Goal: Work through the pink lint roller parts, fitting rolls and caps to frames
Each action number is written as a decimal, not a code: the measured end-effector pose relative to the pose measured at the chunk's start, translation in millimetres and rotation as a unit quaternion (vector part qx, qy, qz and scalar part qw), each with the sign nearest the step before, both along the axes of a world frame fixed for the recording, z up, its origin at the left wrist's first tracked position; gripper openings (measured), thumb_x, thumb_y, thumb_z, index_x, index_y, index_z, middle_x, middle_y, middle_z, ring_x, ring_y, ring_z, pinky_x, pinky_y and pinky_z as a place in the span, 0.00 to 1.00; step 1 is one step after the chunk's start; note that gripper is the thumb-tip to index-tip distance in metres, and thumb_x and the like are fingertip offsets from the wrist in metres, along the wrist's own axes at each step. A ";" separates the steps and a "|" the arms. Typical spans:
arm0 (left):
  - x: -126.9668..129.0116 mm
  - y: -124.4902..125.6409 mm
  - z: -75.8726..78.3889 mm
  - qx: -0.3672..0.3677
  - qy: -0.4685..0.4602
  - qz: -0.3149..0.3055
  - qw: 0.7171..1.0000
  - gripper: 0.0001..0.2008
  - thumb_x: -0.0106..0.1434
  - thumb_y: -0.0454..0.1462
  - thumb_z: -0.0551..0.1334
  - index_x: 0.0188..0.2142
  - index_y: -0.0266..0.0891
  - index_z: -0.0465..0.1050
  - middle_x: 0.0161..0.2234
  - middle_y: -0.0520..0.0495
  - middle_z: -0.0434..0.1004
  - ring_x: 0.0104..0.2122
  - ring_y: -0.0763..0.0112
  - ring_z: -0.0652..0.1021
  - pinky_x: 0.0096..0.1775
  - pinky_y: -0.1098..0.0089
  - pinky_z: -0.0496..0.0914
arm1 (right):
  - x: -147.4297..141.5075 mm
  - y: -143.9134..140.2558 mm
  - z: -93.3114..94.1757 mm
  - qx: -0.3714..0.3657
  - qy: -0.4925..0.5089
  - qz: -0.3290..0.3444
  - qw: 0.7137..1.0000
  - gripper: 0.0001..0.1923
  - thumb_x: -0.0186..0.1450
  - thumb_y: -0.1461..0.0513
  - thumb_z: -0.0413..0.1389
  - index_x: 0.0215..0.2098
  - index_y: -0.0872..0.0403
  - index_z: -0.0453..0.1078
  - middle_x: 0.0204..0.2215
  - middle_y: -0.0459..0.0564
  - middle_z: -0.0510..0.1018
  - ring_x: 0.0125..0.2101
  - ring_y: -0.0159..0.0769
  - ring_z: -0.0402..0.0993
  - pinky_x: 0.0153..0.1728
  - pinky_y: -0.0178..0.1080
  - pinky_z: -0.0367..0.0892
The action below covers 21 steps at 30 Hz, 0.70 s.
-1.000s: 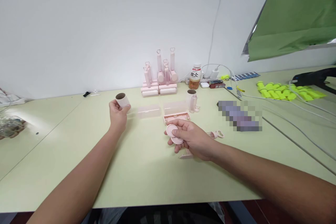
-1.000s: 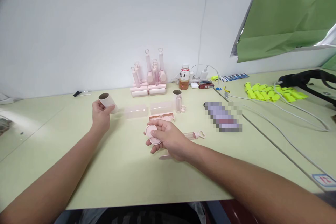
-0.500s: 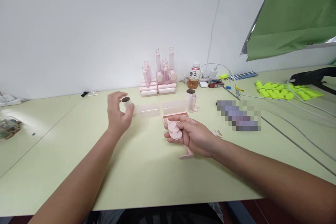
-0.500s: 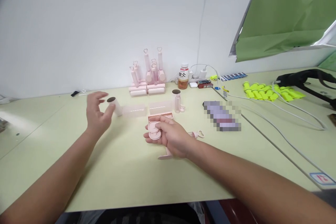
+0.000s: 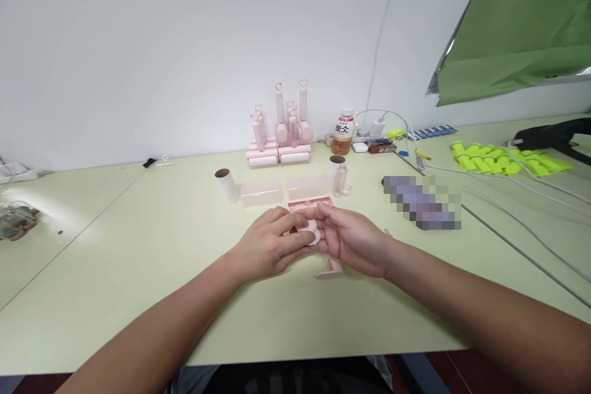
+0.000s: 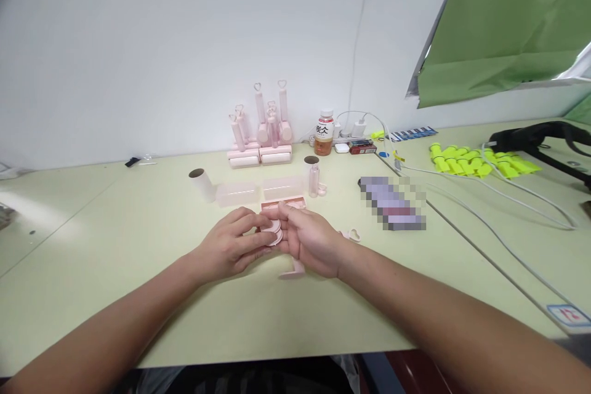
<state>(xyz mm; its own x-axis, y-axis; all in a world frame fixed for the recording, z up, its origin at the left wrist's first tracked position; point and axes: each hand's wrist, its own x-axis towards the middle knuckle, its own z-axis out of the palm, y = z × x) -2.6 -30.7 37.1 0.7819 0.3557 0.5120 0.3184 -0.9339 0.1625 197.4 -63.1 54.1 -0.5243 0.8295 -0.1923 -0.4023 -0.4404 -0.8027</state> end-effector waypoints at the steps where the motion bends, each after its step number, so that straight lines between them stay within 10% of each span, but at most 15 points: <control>1: -0.5 -0.3 0.4 0.000 -0.010 -0.005 1.000 0.11 0.67 0.39 0.59 0.46 0.48 0.77 0.44 0.42 0.79 0.40 0.61 0.75 0.43 0.60 0.70 | -0.3 -0.7 -0.1 0.002 0.000 0.005 1.000 0.21 0.75 0.55 0.42 0.49 0.58 0.73 0.44 0.57 0.79 0.41 0.38 0.79 0.48 0.43 0.72; 7: -0.6 -1.3 -1.5 -0.071 -0.091 -0.014 0.993 0.13 0.65 0.35 0.60 0.47 0.49 0.78 0.45 0.43 0.80 0.40 0.62 0.78 0.41 0.62 0.71 | -3.7 -2.5 -4.1 -0.017 -0.005 0.017 1.000 0.18 0.75 0.54 0.44 0.47 0.57 0.70 0.43 0.56 0.78 0.37 0.33 0.78 0.46 0.40 0.73; 13: -15.7 9.8 2.6 -0.125 -0.131 0.138 0.974 0.09 0.69 0.40 0.57 0.40 0.44 0.76 0.32 0.47 0.77 0.32 0.66 0.75 0.37 0.66 0.68 | -3.9 -8.3 4.9 -0.041 -0.081 0.005 0.996 0.22 0.73 0.50 0.48 0.60 0.52 0.60 0.46 0.59 0.76 0.42 0.41 0.80 0.40 0.44 0.77; 21: -36.9 32.8 1.8 -0.123 0.099 0.302 0.940 0.15 0.69 0.43 0.55 0.29 0.40 0.74 0.30 0.47 0.77 0.34 0.62 0.73 0.39 0.62 0.63 | 1.1 -10.8 -4.7 0.083 -0.171 0.118 0.975 0.20 0.69 0.55 0.56 0.56 0.55 0.64 0.52 0.62 0.73 0.45 0.44 0.78 0.28 0.35 0.77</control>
